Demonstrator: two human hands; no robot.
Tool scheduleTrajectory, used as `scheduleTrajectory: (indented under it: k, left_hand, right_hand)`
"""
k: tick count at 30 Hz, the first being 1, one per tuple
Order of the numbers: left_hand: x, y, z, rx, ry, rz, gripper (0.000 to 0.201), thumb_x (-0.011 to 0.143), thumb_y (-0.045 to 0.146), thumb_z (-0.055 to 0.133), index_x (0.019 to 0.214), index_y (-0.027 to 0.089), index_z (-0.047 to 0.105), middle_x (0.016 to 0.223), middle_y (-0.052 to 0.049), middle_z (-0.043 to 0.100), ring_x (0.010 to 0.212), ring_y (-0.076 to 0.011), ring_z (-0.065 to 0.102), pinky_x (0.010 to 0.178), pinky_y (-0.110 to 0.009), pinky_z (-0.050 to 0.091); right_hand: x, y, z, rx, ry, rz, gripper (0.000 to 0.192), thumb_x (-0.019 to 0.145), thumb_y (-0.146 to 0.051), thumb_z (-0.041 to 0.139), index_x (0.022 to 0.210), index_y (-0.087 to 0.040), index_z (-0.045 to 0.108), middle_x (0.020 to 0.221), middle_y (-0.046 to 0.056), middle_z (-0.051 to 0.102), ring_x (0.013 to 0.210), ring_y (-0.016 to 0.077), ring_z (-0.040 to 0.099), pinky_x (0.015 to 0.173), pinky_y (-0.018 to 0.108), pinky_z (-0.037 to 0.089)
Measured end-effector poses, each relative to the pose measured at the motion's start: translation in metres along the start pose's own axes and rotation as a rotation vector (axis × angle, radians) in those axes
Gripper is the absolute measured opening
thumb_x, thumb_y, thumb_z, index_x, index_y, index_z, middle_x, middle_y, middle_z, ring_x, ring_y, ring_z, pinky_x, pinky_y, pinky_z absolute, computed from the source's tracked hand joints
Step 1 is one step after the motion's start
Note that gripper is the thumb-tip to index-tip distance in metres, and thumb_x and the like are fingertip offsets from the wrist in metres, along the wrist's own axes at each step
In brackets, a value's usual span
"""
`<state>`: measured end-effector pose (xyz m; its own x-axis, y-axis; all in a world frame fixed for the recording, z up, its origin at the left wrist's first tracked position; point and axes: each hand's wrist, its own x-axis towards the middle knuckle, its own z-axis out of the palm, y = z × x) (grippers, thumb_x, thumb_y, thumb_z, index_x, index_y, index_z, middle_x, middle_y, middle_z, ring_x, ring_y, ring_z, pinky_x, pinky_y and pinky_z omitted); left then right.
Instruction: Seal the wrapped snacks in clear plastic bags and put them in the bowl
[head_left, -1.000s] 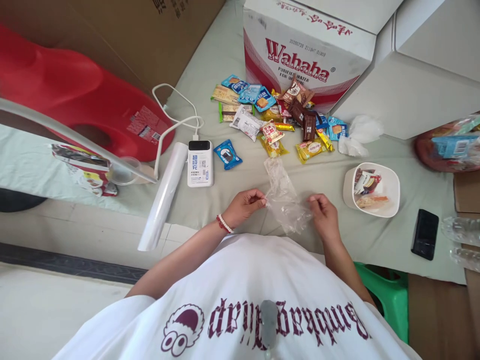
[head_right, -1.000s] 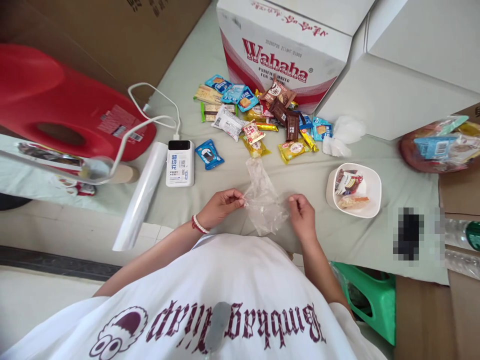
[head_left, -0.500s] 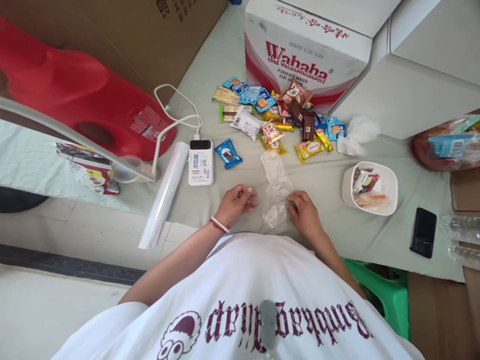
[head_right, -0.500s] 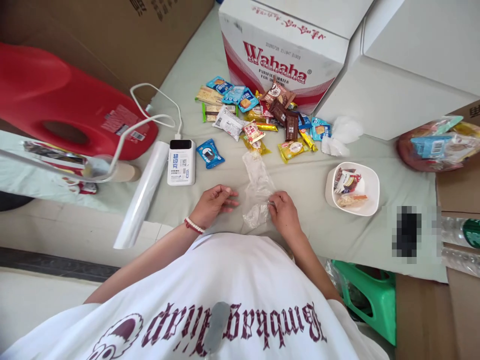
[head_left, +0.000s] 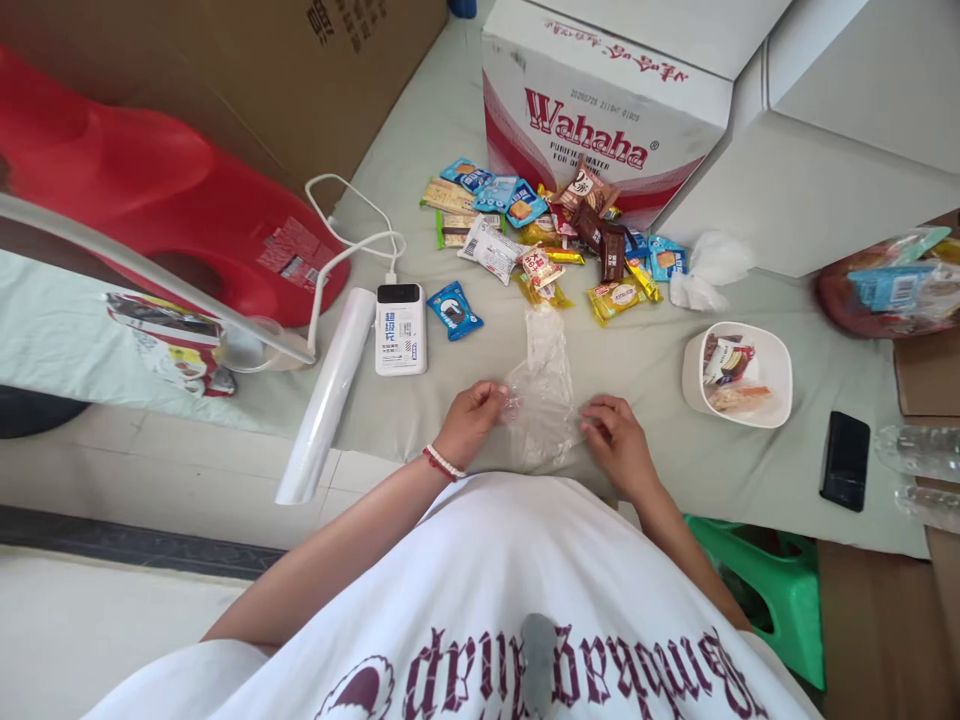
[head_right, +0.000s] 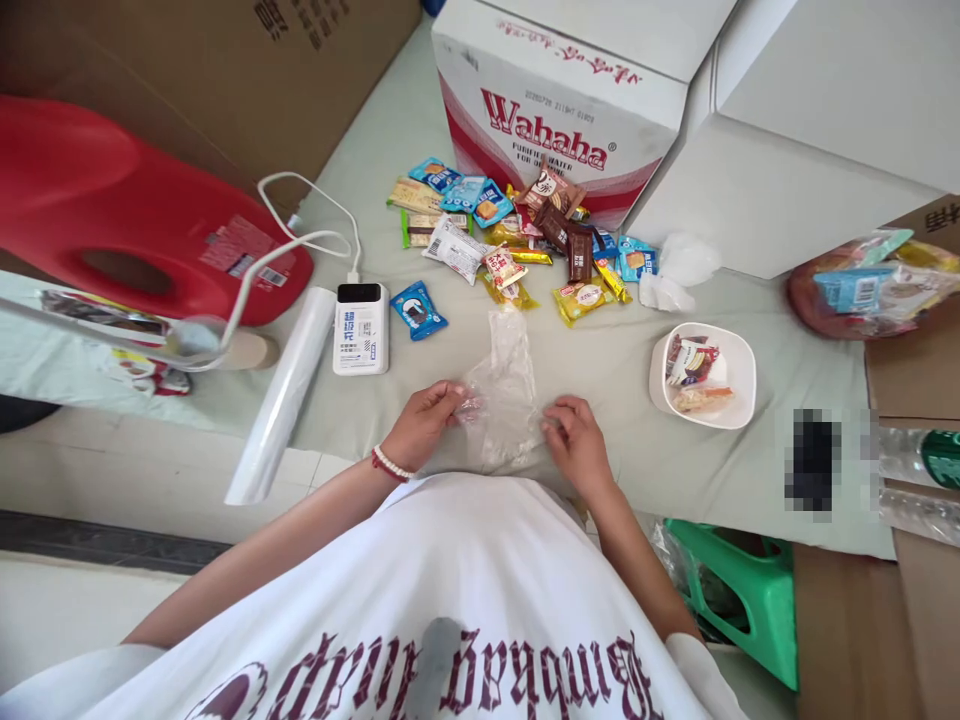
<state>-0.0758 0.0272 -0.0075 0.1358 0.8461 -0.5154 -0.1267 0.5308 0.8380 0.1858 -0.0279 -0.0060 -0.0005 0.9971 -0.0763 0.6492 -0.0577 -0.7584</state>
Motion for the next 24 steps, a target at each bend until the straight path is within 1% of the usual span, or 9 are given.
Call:
scheduleTrajectory:
  k: [3, 6, 8, 10, 12, 15, 18, 21, 24]
  left_hand:
    - [-0.007, -0.003, 0.000, -0.015, -0.046, 0.019, 0.047, 0.075, 0.061, 0.077, 0.071, 0.019, 0.057, 0.095, -0.004, 0.069, 0.091, -0.0232, 0.071, 0.087, -0.039, 0.057]
    - [-0.012, -0.005, 0.004, 0.101, -0.081, 0.113, 0.046, 0.077, 0.056, 0.077, 0.064, 0.019, 0.054, 0.109, -0.008, 0.071, 0.103, -0.0255, 0.070, 0.092, -0.039, 0.056]
    - [-0.014, -0.005, 0.005, 0.168, -0.109, 0.169, 0.047, 0.079, 0.050, 0.077, 0.059, 0.019, 0.049, 0.109, -0.009, 0.072, 0.110, -0.0265, 0.069, 0.095, -0.037, 0.054]
    - [-0.016, -0.006, 0.001, 0.203, -0.108, 0.186, 0.046, 0.083, 0.048, 0.073, 0.057, 0.019, 0.048, 0.103, -0.008, 0.074, 0.110, -0.0259, 0.069, 0.096, -0.037, 0.052]
    - [-0.018, -0.008, -0.008, 0.238, -0.026, 0.171, 0.044, 0.085, 0.049, 0.068, 0.058, 0.019, 0.050, 0.095, -0.007, 0.073, 0.102, -0.0242, 0.070, 0.093, -0.037, 0.052]
    - [-0.020, -0.008, -0.025, 0.330, 0.183, 0.175, 0.029, 0.078, 0.045, 0.073, 0.075, 0.020, 0.059, 0.095, -0.006, 0.069, 0.092, -0.0221, 0.068, 0.082, -0.036, 0.055]
    - [-0.019, -0.001, -0.028, 0.493, 0.292, 0.338, 0.039, 0.075, 0.040, 0.074, 0.106, 0.021, 0.060, 0.114, -0.009, 0.064, 0.106, -0.0250, 0.065, 0.085, -0.039, 0.057]
    - [-0.009, 0.015, -0.010, 0.663, 0.302, 0.512, 0.056, 0.083, 0.047, 0.070, 0.128, 0.019, 0.054, 0.128, -0.015, 0.060, 0.121, -0.0290, 0.060, 0.099, -0.047, 0.053]
    - [0.010, 0.029, 0.018, 0.807, 0.268, 0.585, 0.073, 0.078, 0.057, 0.076, 0.134, 0.016, 0.053, 0.133, -0.019, 0.058, 0.126, -0.0335, 0.056, 0.105, -0.049, 0.048]
  right_hand:
    - [0.017, -0.010, -0.003, 0.056, 0.119, 0.120, 0.036, 0.097, -0.050, 0.056, 0.112, -0.020, 0.071, 0.113, 0.010, 0.069, 0.078, 0.0175, 0.062, 0.075, 0.035, 0.055]
    - [0.050, -0.021, 0.010, 0.113, 0.077, 0.184, 0.049, 0.086, -0.055, 0.067, 0.121, -0.021, 0.068, 0.110, 0.008, 0.072, 0.067, 0.0143, 0.057, 0.073, 0.034, 0.052]
    - [0.073, -0.025, 0.024, 0.194, 0.025, 0.206, 0.048, 0.078, -0.053, 0.073, 0.113, -0.020, 0.070, 0.099, 0.005, 0.073, 0.063, 0.0132, 0.053, 0.070, 0.032, 0.048]
    - [0.091, -0.026, 0.036, 0.336, 0.015, 0.239, 0.037, 0.076, -0.050, 0.071, 0.097, -0.019, 0.070, 0.083, 0.002, 0.070, 0.062, 0.0136, 0.052, 0.066, 0.030, 0.045]
    - [0.101, -0.025, 0.041, 0.487, 0.072, 0.274, 0.031, 0.077, -0.049, 0.068, 0.087, -0.019, 0.067, 0.073, 0.000, 0.064, 0.064, 0.0139, 0.052, 0.064, 0.028, 0.042]
    - [0.101, -0.021, 0.037, 0.585, 0.157, 0.263, 0.030, 0.078, -0.047, 0.070, 0.088, -0.020, 0.066, 0.071, -0.003, 0.061, 0.065, 0.0128, 0.050, 0.064, 0.026, 0.040]
    - [0.092, -0.022, 0.029, 0.571, 0.112, 0.205, 0.027, 0.081, -0.046, 0.070, 0.089, -0.020, 0.067, 0.072, -0.003, 0.060, 0.065, 0.0121, 0.048, 0.063, 0.025, 0.039]
    - [0.083, -0.029, 0.026, 0.537, 0.074, 0.167, 0.026, 0.083, -0.045, 0.069, 0.090, -0.020, 0.068, 0.074, -0.003, 0.062, 0.066, 0.0126, 0.050, 0.065, 0.026, 0.041]
    - [0.078, -0.037, 0.023, 0.481, 0.064, 0.132, 0.025, 0.085, -0.046, 0.069, 0.091, -0.021, 0.070, 0.075, -0.002, 0.063, 0.063, 0.0123, 0.048, 0.063, 0.026, 0.041]
